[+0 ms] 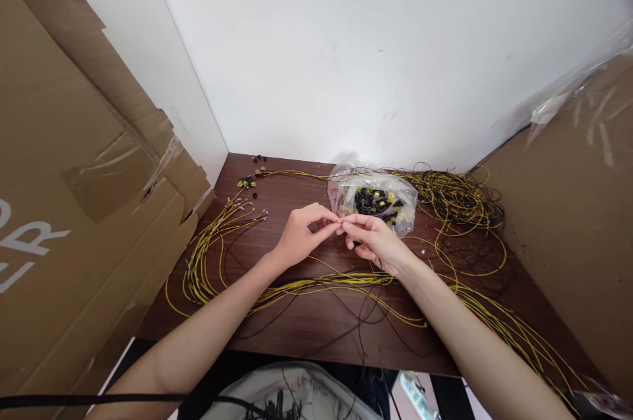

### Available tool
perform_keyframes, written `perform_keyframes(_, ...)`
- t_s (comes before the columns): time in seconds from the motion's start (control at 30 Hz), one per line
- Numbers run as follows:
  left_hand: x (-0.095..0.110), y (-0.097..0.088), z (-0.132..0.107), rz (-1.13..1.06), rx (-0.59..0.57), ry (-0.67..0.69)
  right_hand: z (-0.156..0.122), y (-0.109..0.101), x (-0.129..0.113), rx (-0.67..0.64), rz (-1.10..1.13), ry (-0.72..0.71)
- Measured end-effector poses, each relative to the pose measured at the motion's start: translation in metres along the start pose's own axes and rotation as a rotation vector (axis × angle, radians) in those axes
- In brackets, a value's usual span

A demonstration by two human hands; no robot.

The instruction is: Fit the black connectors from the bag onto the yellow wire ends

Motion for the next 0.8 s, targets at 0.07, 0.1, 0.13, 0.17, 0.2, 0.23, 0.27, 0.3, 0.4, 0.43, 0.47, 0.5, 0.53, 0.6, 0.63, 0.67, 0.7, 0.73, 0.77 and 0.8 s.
perform_keyframes(0.07, 0.003, 0.001, 0.000, 0.012, -0.006, 0.032, 0.001, 0.001, 0.000, 0.013, -0.023, -0.016)
perform_keyframes(0.1, 0.004, 0.001, 0.000, 0.016, -0.010, 0.039, 0.001, 0.001, 0.000, 0.030, -0.042, -0.027)
perform_keyframes(0.13, 0.004, 0.001, 0.000, 0.018, -0.011, 0.041, 0.001, 0.000, -0.001, 0.053, -0.069, -0.042)
perform_keyframes(0.17, 0.004, 0.002, 0.000, 0.019, -0.010, 0.039, 0.001, -0.001, -0.002, 0.082, -0.108, -0.064)
perform_keyframes(0.2, 0.003, 0.002, 0.000, 0.017, -0.008, 0.032, 0.000, -0.003, -0.005, 0.114, -0.159, -0.098)
perform_keyframes(0.23, 0.001, 0.002, 0.000, 0.012, -0.007, 0.019, 0.000, -0.005, -0.008, 0.146, -0.222, -0.146)
perform_keyframes(0.27, -0.001, 0.002, 0.000, 0.002, -0.008, 0.000, -0.001, -0.006, -0.012, 0.178, -0.294, -0.205)
perform_keyframes(0.3, -0.004, 0.003, 0.000, -0.015, -0.012, -0.027, -0.002, -0.007, -0.016, 0.209, -0.371, -0.268)
perform_keyframes(0.4, -0.016, 0.006, -0.001, -0.111, -0.014, -0.154, -0.007, -0.007, -0.026, 0.297, -0.578, -0.411)
perform_keyframes(0.43, -0.020, 0.006, -0.002, -0.159, -0.002, -0.202, -0.009, -0.007, -0.028, 0.323, -0.629, -0.435)
perform_keyframes(0.47, -0.024, 0.006, -0.002, -0.211, 0.016, -0.245, -0.011, -0.006, -0.029, 0.345, -0.665, -0.452)
perform_keyframes(0.5, -0.026, 0.006, -0.003, -0.263, 0.037, -0.280, -0.012, -0.006, -0.031, 0.359, -0.686, -0.467)
perform_keyframes(0.53, -0.028, 0.005, -0.003, -0.311, 0.056, -0.307, -0.013, -0.005, -0.032, 0.367, -0.692, -0.480)
perform_keyframes(0.6, -0.030, 0.006, -0.003, -0.386, 0.080, -0.346, -0.015, -0.005, -0.033, 0.372, -0.676, -0.496)
perform_keyframes(0.63, -0.031, 0.006, -0.003, -0.417, 0.086, -0.362, -0.015, -0.005, -0.034, 0.374, -0.662, -0.498)
perform_keyframes(0.67, -0.032, 0.007, -0.003, -0.443, 0.088, -0.377, -0.015, -0.006, -0.034, 0.377, -0.649, -0.497)
perform_keyframes(0.7, -0.033, 0.007, -0.004, -0.466, 0.090, -0.392, -0.015, -0.007, -0.034, 0.381, -0.639, -0.494)
perform_keyframes(0.73, -0.034, 0.007, -0.004, -0.484, 0.095, -0.404, -0.014, -0.008, -0.034, 0.389, -0.633, -0.491)
perform_keyframes(0.77, -0.035, 0.007, -0.005, -0.497, 0.104, -0.415, -0.014, -0.010, -0.034, 0.397, -0.627, -0.488)
perform_keyframes(0.8, -0.036, 0.007, -0.005, -0.505, 0.112, -0.424, -0.014, -0.011, -0.034, 0.404, -0.622, -0.486)
Point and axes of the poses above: each hand's wrist, its own z-axis towards the middle knuckle, its own y-axis out of the palm, x = y × z, the point moved 8 cm from there along z, towards the middle knuckle, and after that the axes turned 6 degrees about y, right-handed, at the moved point
